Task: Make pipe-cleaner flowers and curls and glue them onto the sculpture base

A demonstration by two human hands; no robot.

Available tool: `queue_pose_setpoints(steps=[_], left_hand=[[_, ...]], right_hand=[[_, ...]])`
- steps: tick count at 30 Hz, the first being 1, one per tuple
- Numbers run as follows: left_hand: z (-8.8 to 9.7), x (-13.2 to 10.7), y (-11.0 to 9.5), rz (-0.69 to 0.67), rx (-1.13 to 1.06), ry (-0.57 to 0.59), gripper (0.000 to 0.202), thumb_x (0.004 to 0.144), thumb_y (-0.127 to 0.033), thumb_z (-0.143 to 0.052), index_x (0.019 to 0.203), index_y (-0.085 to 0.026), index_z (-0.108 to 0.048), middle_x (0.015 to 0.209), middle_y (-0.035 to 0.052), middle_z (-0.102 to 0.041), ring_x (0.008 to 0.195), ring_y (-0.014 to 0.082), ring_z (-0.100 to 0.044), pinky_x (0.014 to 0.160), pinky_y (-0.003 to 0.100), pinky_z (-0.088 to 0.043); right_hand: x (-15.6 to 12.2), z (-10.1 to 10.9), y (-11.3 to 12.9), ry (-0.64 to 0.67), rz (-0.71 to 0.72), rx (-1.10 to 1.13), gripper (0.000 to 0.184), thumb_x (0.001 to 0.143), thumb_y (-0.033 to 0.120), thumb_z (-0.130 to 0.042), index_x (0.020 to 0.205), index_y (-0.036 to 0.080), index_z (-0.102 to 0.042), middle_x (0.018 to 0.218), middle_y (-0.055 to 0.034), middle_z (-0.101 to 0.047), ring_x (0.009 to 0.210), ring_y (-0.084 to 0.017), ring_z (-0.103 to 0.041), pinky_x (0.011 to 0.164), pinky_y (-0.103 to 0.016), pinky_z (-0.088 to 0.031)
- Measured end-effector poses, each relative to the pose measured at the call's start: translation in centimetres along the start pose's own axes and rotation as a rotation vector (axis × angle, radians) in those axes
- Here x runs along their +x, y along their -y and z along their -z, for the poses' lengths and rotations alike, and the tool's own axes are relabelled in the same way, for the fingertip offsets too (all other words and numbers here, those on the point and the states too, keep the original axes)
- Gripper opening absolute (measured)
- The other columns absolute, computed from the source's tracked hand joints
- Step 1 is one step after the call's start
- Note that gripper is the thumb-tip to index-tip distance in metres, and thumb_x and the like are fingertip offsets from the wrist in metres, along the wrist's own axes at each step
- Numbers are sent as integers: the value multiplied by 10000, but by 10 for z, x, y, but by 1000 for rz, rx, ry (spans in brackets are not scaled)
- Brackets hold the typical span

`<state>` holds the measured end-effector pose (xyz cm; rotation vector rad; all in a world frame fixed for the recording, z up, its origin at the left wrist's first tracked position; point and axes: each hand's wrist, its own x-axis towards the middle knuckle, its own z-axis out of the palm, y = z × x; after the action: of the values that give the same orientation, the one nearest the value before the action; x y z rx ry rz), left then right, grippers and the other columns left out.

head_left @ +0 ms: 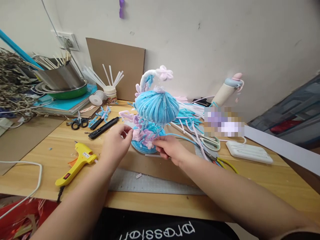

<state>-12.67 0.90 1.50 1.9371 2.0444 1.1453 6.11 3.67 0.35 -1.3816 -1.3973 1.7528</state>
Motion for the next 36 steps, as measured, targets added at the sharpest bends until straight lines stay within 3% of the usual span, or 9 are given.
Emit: queue_pose_setpoints(steps=[7,13,24,30,36], left_hand=[[-25,-9,25,-69,-111,146,146,783,-214,-509,844,-181,-638,773,19,-637,720,160,-579,669,277,-443],[-24,-9,26,-176,-42,160,209,738,-98,-451,828,-192,-615,839,29,-611,854,189,-570,749,298,-446],[-24,-12,27,-185,-35,167,244,720,-58,-439,801,-197,-622,853,29,-617,860,196,-582,757,308,-455],[-23,-13,22,-273,-20,180,204,735,-90,-478,810,-199,-633,864,37,-617,900,211,-561,813,339,-445],[-21,-14,18,-323,49,179,122,755,-159,-536,805,-199,-641,848,43,-608,857,217,-550,769,345,-443]], right_hand=[[16,-9,-1,-80,-14,23,227,757,231,-555,568,184,-438,387,85,-422,256,-48,-339,283,-185,-231],[20,-18,-7,-164,22,-12,277,756,199,-558,514,179,-425,355,90,-400,236,-42,-340,280,-180,-250],[22,-26,-10,-239,42,-75,246,751,225,-575,533,177,-473,349,92,-394,233,-52,-334,271,-187,-235],[24,-28,-17,-302,70,-90,226,750,261,-579,561,186,-480,370,86,-402,252,-60,-338,275,-191,-224],[26,-29,-22,-326,91,-118,238,748,302,-589,562,188,-492,372,73,-415,262,-74,-352,295,-205,-235]])
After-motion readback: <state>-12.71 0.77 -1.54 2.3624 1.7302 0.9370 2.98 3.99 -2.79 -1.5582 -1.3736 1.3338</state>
